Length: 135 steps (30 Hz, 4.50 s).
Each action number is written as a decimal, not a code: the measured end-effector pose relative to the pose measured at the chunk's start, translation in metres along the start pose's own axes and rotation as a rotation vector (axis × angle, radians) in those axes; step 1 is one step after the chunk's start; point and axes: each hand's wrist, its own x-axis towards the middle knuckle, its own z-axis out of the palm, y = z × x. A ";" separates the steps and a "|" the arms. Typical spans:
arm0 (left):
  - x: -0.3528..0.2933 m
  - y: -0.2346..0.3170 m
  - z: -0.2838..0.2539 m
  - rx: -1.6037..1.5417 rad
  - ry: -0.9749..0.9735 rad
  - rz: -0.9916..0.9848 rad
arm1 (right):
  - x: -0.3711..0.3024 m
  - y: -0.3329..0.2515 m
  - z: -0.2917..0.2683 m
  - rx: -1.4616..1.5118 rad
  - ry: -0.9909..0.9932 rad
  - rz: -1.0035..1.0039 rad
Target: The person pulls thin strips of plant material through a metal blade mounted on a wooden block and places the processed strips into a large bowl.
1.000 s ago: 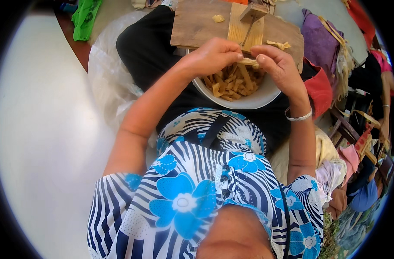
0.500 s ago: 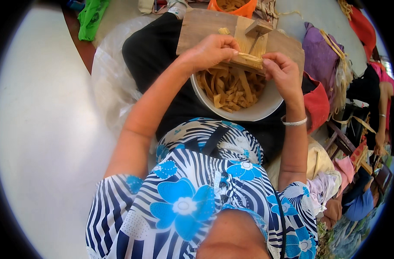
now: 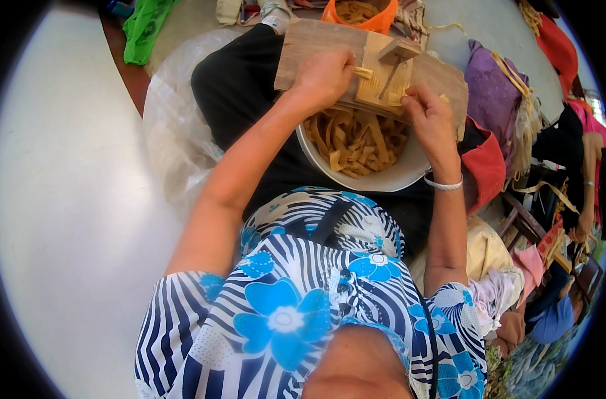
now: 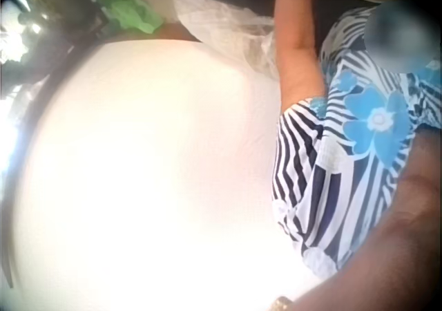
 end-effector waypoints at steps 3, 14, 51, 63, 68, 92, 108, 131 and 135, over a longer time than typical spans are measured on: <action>-0.009 -0.001 -0.005 -0.558 -0.182 -0.141 | -0.018 -0.011 -0.005 0.382 -0.124 0.113; -0.047 0.037 0.006 -1.041 -0.592 -0.207 | -0.042 -0.014 -0.005 0.535 -0.254 0.180; -0.077 0.101 0.009 -1.255 -0.338 0.045 | -0.051 -0.034 0.015 0.399 0.393 -0.212; -0.071 0.054 0.024 -0.161 -0.103 0.299 | -0.057 0.005 0.039 0.268 0.167 0.022; -0.078 0.049 0.038 -0.250 0.104 0.458 | -0.069 0.015 0.050 1.196 -0.182 0.473; -0.081 0.026 -0.007 -0.274 -0.009 0.268 | -0.049 -0.009 0.004 0.643 0.317 -0.025; -0.076 0.057 0.028 -0.338 0.158 0.283 | -0.059 -0.016 0.032 0.441 0.156 0.112; -0.086 0.060 0.025 -0.705 -0.284 -0.076 | -0.073 -0.008 0.047 0.775 0.235 0.071; -0.079 0.063 0.030 -0.939 -0.382 -0.350 | -0.069 -0.008 0.050 0.472 0.341 -0.016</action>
